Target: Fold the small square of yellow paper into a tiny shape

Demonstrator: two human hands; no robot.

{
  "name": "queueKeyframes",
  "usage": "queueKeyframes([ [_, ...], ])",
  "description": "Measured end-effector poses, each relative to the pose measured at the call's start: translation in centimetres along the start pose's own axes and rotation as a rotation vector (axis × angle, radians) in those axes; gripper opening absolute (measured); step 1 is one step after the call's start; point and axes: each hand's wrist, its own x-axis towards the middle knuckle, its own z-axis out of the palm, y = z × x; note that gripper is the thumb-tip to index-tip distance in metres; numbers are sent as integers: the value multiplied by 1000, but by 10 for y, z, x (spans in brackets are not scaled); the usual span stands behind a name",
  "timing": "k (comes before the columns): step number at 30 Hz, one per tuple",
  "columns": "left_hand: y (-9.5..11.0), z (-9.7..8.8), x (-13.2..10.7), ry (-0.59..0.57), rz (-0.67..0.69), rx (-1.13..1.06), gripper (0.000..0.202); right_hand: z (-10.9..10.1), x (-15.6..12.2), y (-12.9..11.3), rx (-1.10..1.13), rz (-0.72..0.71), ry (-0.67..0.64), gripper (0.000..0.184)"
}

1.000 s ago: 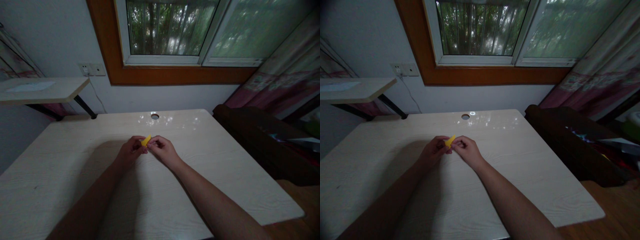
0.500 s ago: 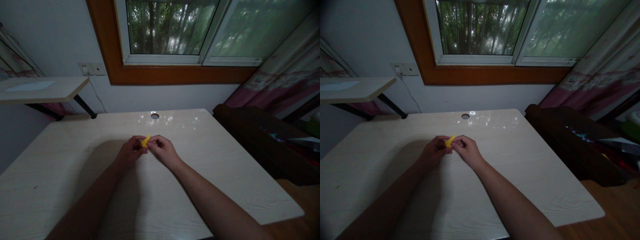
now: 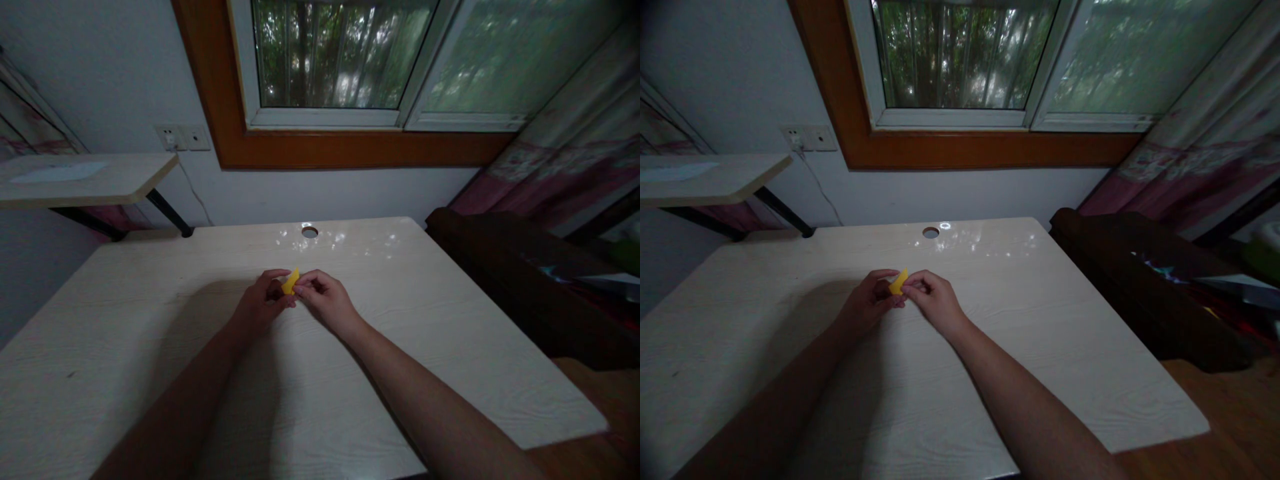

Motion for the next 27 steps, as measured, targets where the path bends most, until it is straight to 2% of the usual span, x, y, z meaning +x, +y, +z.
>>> queueKeyframes([
  [7,1,0,0,3,15,20,48,2,-1,-1,-29,8,37,13],
  [19,-4,-1,-1,-21,-23,-123,43,2,-2,0,-36,20,36,15],
  [24,-1,-1,-1,-35,-27,-166,39,3,-2,0,20,35,9,16],
  [27,1,0,0,-23,-39,-150,41,2,-2,-1,-21,22,26,16],
])
